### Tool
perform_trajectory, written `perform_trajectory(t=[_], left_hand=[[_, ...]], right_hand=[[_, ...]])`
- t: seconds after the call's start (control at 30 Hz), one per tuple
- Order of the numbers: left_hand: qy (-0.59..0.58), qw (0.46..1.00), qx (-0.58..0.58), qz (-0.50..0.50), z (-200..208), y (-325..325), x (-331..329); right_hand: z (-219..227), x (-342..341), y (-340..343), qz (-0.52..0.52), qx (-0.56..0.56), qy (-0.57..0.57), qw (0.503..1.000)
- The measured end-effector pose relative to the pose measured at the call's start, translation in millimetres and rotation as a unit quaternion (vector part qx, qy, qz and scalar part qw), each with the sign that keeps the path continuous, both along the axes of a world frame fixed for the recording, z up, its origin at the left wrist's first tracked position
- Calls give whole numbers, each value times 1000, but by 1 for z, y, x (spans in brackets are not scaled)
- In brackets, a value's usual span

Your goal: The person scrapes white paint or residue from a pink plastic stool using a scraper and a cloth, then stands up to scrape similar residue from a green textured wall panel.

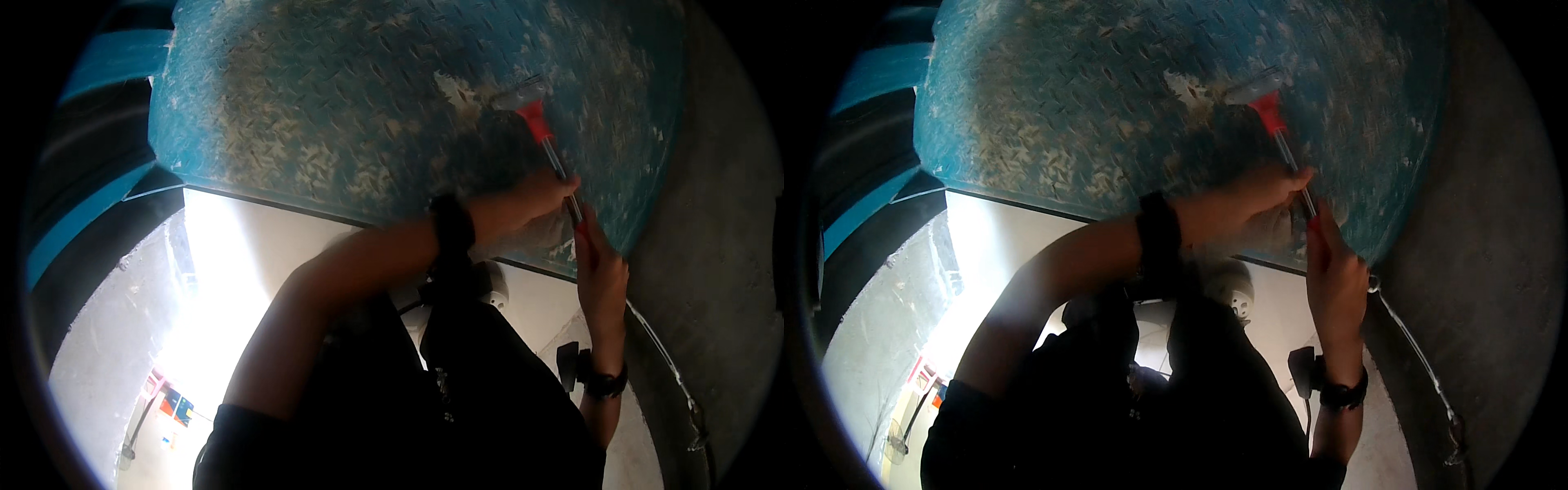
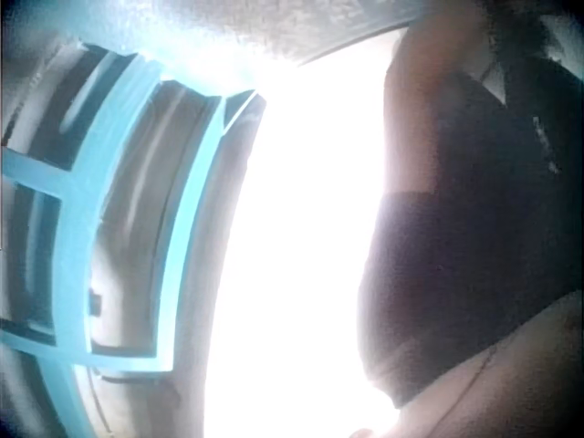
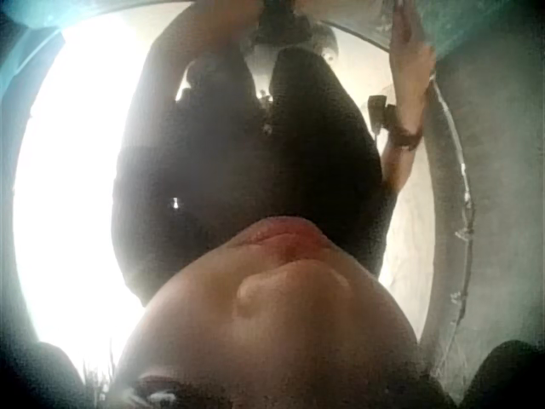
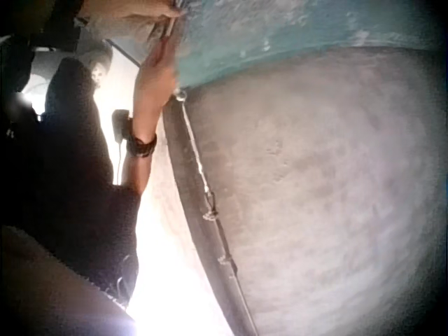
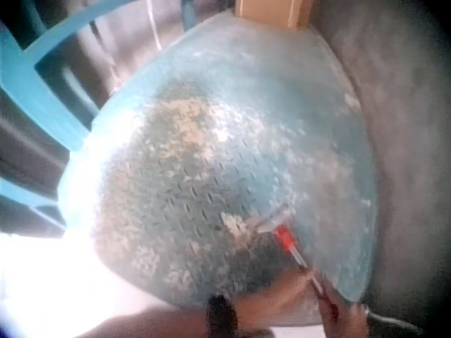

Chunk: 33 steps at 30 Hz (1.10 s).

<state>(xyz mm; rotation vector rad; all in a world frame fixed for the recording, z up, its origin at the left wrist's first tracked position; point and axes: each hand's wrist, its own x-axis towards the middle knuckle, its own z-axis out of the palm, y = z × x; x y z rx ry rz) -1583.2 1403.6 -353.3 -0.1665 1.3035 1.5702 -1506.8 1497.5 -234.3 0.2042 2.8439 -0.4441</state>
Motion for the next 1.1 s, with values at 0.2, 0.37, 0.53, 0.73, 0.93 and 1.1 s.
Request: perform_trajectory(t=[0.2, 0.37, 0.53, 0.73, 0.93, 1.1], left_hand=[[33, 999, -8, 7, 1, -6, 1], [-19, 1000, 24, 7, -3, -5, -2], [64, 996, -17, 56, 2, -7, 9], [4, 999, 25, 31, -3, -8, 11], [114, 992, 12, 48, -10, 0, 18], [76, 997, 11, 23, -11, 0, 16]], right_hand=[[1, 5, -11, -88, -37, -72, 993], [-4, 8, -10, -73, -8, -28, 997], [-9, 20, -15, -115, -30, -66, 991], [-5, 21, -14, -112, -54, -27, 992], [0, 19, -7, -101, -49, -50, 992], [-5, 22, -10, -99, -36, -21, 994]])
